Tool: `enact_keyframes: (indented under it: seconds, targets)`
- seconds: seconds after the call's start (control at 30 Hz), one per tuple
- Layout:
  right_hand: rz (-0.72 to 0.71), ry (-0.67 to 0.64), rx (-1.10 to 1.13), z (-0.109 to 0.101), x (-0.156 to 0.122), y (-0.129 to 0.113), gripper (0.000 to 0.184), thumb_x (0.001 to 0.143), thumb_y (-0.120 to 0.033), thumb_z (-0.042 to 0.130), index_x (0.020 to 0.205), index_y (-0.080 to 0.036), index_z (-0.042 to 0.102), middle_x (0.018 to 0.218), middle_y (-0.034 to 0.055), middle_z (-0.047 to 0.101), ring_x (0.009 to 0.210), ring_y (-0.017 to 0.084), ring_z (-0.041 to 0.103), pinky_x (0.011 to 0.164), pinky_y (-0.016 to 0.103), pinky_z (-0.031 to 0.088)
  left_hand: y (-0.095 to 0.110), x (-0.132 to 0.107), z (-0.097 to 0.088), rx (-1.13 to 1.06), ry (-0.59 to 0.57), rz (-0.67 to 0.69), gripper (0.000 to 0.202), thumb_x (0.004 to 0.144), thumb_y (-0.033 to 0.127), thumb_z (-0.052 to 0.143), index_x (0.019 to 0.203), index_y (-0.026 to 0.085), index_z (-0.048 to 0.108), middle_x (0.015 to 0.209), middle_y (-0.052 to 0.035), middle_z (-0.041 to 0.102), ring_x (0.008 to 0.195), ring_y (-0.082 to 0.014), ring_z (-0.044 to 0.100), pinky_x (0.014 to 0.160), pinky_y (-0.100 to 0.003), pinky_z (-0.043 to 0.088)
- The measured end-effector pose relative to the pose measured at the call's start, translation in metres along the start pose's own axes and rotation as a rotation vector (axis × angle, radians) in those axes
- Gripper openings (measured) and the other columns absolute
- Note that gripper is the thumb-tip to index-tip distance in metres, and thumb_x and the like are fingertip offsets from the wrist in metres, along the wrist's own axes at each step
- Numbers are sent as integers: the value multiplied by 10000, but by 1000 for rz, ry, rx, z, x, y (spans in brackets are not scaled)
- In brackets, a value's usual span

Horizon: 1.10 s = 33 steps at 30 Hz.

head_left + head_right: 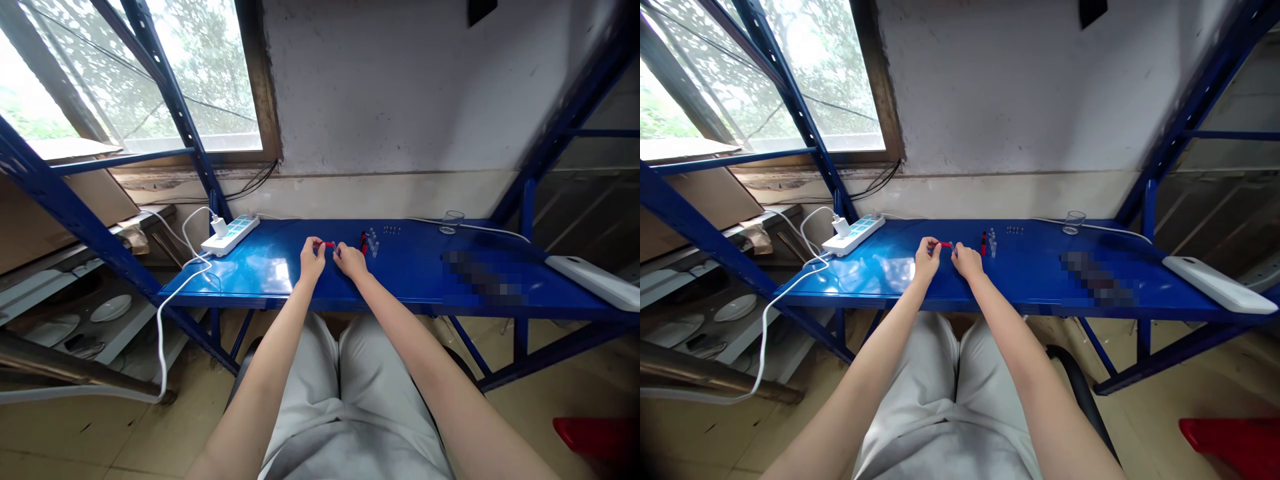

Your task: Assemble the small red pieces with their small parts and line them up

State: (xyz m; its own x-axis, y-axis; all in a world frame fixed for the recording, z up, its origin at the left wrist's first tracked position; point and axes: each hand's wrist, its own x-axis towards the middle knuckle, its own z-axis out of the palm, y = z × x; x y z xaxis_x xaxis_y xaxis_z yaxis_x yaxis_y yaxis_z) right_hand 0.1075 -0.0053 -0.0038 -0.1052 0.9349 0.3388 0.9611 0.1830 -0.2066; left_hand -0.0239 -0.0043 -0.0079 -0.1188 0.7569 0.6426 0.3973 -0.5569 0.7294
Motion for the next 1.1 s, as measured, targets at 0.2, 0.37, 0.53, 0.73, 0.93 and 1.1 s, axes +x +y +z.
enact_keyframes:
  seconds: [0.2,0.37,0.53,0.73,0.93,1.1]
  targets:
    - [-2,-16,-6,-1,0,-1,192,883,-286,392,980,-172,511,816,94,659,686,196,608,536,252,327,2,0,-1,-3,22,-6,79,825,267,483,854,195,499,805,-23,581,716,-115,557,653,-239,435]
    - [1,-29,-5,-2,0,-2,188,879,-281,398,984,-173,510,816,92,661,686,187,605,535,243,325,1,0,0,2,51,3,113,830,304,484,844,194,505,794,-24,586,718,-120,562,653,-242,437]
    - [-8,-29,-5,-1,0,-1,179,871,-273,406,977,-176,513,812,89,662,674,185,602,525,241,314,2,0,-1,-2,72,-2,136,829,330,492,841,196,516,782,-27,590,720,-124,568,656,-247,441]
    - [-22,1,-3,2,1,0,151,859,-264,413,941,-185,513,774,72,658,648,180,595,499,242,282,5,0,-2,-15,92,-10,154,827,345,497,833,192,521,784,-30,594,708,-123,565,658,-253,449]
    - [-28,-19,-1,2,2,1,150,861,-265,415,939,-181,511,777,78,657,647,172,588,501,239,278,3,0,0,-20,80,-23,146,818,330,511,841,187,534,778,-31,601,699,-120,569,656,-249,456]
    - [-35,-24,-12,3,2,1,157,863,-265,415,957,-179,506,795,78,658,660,174,589,512,239,288,1,0,0,-22,70,-2,158,825,326,506,872,185,560,800,-33,617,716,-115,576,673,-240,465]
